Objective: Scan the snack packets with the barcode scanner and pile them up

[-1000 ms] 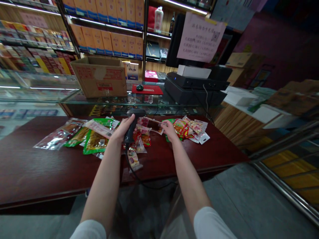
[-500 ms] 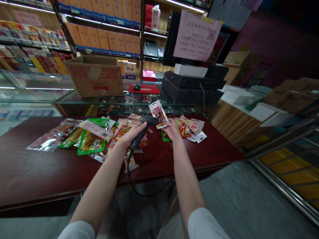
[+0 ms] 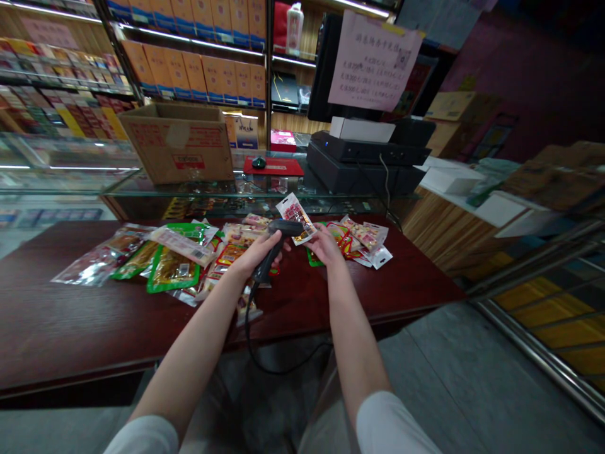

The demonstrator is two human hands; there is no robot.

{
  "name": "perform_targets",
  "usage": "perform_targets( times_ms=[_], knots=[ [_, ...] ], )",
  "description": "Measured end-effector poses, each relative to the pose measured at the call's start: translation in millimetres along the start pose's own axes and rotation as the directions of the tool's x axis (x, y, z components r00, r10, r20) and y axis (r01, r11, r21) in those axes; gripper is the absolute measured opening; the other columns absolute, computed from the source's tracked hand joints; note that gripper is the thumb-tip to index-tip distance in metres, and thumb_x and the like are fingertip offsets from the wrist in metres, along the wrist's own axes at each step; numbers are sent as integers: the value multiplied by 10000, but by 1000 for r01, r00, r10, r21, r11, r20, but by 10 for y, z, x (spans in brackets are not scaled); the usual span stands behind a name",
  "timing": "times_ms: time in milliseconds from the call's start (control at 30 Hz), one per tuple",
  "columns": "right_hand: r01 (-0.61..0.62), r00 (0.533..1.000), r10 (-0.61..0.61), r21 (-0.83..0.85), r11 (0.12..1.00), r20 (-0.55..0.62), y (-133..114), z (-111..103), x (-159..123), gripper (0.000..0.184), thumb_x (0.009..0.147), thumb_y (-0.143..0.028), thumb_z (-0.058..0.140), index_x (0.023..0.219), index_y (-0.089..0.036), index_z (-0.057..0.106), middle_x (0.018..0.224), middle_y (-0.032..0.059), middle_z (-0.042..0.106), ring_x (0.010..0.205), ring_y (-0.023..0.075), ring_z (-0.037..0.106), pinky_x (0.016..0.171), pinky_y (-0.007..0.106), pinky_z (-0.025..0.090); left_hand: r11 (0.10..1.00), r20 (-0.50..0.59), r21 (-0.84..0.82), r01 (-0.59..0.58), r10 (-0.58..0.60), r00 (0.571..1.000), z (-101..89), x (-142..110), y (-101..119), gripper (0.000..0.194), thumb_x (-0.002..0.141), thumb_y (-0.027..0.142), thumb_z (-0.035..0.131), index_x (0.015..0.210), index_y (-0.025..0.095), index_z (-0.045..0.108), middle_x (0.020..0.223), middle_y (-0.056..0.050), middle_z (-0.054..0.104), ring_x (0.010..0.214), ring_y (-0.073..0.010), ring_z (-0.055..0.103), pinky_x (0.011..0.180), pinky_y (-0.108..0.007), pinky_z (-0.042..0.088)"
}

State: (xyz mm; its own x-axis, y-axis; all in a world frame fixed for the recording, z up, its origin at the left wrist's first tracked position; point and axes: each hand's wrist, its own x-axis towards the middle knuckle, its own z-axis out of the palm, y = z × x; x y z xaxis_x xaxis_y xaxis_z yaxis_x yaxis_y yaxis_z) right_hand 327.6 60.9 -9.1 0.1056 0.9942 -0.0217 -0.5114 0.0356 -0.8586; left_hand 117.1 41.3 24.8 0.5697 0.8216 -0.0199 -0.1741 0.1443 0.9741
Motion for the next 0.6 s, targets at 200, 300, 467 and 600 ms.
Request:
perform_targets(
  times_ms=[200,300,467,600],
  knots=[
    [-19,1000,19,-6,1000,-19,-10,31,-10,350,648,-24,484,924,-239,489,819,-27,658,807,162,655,795,431,588,999,-7,-42,-31,31,999,6,24,-31,513,761,632,652,867,136,575,715,-31,645,409,-57,469,358,-190,370],
    [-8,1000,8,-13,1000,-10,-2,21,-19,322,647,-36,522,894,-237,480,804,-32,659,788,156,645,758,389,597,999,20,-36,-15,16,1000,6,4,-15,545,735,663,659,830,131,589,581,-1,579,397,-67,463,358,-186,350],
    [37,999,-37,-40,999,-11,28,-15,17,301,653,-78,565,886,-242,471,827,-32,644,787,152,632,715,346,588,997,-4,-67,-39,39,999,28,-66,74,578,773,671,610,930,114,625,470,28,509,380,-85,463,375,-192,343],
    [158,924,-247,-299,941,-292,-6,-130,85,225,725,-185,529,925,-255,454,906,-9,602,880,177,603,841,407,553,996,-126,-75,-39,30,992,-81,-129,204,545,786,639,619,964,124,620,502,22,534,382,-86,462,367,-197,334]
  ],
)
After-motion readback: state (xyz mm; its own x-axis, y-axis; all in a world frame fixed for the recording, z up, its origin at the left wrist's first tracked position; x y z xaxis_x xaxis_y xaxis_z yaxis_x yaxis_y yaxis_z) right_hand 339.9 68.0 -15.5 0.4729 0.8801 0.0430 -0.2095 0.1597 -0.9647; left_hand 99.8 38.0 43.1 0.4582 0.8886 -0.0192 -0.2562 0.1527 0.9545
